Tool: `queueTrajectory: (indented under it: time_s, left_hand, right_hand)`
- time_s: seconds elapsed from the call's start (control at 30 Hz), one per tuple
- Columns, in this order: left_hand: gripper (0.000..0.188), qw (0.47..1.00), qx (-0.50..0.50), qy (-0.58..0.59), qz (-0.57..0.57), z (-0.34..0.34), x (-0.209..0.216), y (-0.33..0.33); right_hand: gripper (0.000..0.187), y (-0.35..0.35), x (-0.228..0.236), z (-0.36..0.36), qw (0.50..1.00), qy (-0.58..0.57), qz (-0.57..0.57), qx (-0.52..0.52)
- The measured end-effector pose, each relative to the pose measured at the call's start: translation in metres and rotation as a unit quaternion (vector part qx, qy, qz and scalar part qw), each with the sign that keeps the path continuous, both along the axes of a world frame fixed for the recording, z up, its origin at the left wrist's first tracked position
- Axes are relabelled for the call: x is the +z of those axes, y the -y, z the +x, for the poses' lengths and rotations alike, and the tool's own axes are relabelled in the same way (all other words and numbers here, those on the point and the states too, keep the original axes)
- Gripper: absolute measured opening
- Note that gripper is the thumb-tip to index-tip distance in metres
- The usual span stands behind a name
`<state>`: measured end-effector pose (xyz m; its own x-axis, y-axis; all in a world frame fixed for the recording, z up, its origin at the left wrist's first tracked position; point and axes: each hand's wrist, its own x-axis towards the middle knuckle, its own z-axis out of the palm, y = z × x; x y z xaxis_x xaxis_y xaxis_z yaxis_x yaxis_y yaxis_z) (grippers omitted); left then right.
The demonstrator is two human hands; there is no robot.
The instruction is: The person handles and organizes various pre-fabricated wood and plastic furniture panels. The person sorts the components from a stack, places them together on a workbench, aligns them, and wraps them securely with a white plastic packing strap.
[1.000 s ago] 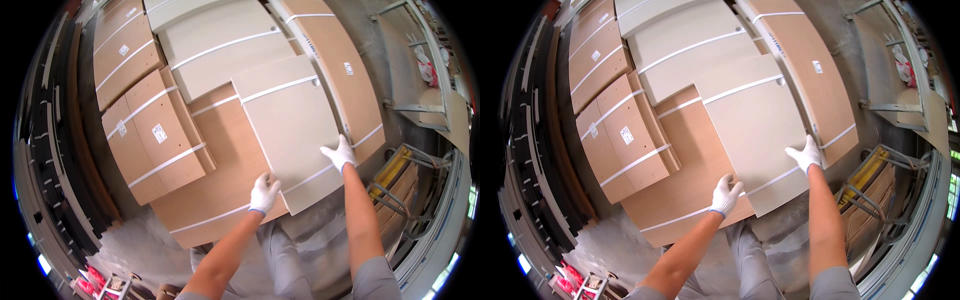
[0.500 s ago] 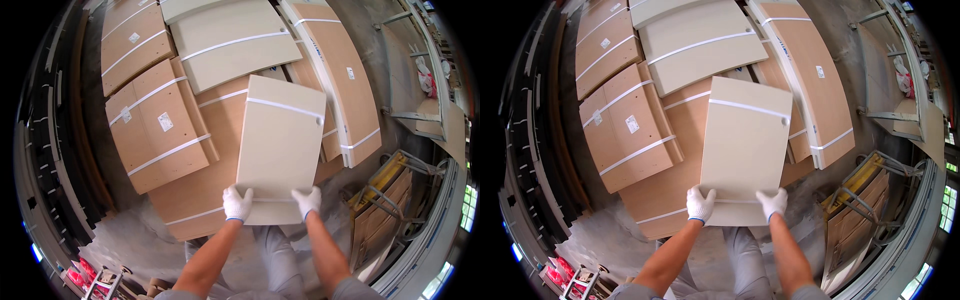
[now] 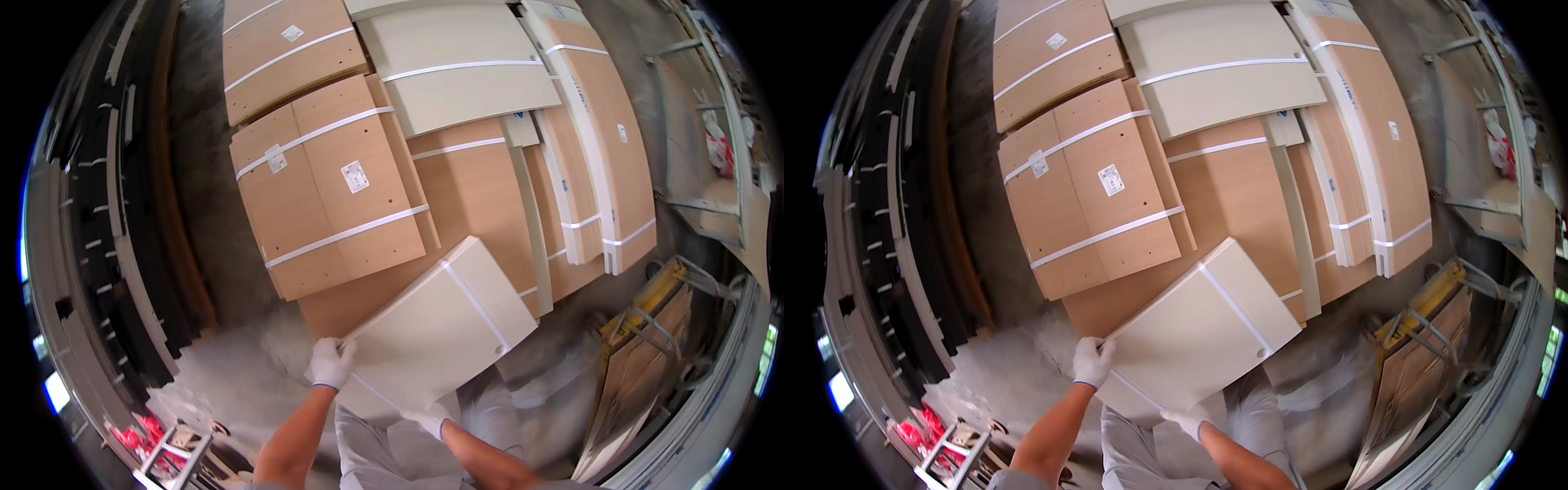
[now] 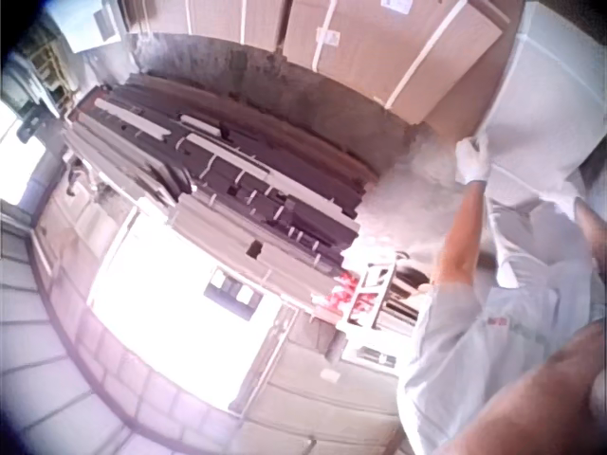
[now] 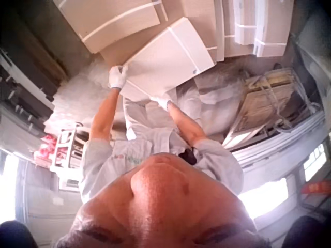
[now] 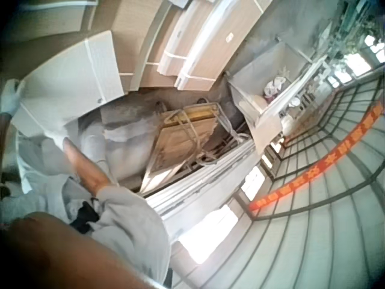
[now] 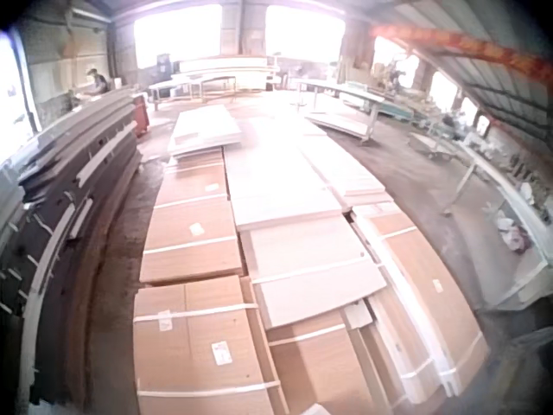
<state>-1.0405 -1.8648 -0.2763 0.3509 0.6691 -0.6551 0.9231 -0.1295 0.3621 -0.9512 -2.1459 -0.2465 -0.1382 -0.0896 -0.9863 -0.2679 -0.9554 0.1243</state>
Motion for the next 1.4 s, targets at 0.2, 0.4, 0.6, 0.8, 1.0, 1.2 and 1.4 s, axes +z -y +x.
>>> queueTrajectory:
  time_s: [0.2, 0.4, 0.6, 0.8, 1.0, 1.2, 1.4]
  left_hand:
    - [0.081, 0.954, 0.261, 0.073, 0.129, -0.046, -0.048, -0.132]
    - [0.082, 0.904, 0.34, 0.213, -0.147, 0.019, -0.071, -0.192]
    - [0.08, 0.873, 0.398, 0.238, -0.153, 0.021, -0.045, -0.177]
    - [0.068, 0.767, 0.477, 0.28, -0.324, 0.068, 0.051, -0.116]
    - [0.062, 0.692, 0.506, 0.284, -0.43, 0.005, 0.013, -0.097]
    - [0.052, 0.81, 0.431, 0.276, -0.285, 0.08, 0.035, -0.003]
    - [0.042, 0.864, 0.358, 0.248, -0.252, 0.222, 0.041, 0.049]
  right_hand:
    - [0.051, -0.145, 0.03, 0.147, 0.884, 0.371, 0.258, 0.122]
    - [0.094, -0.264, -0.021, 0.241, 0.799, 0.527, 0.229, 0.177]
    - [0.101, -0.284, -0.01, 0.282, 0.882, 0.424, 0.205, 0.019]
    - [0.062, -0.261, -0.001, 0.352, 0.9, 0.28, 0.334, -0.007]
    - [0.069, -0.187, 0.089, 0.302, 0.892, 0.305, 0.329, 0.056]
    - [0.059, -0.048, 0.11, 0.328, 0.882, 0.352, 0.309, -0.053]
    - [0.046, 0.072, 0.056, 0.412, 0.853, 0.32, 0.336, -0.24]
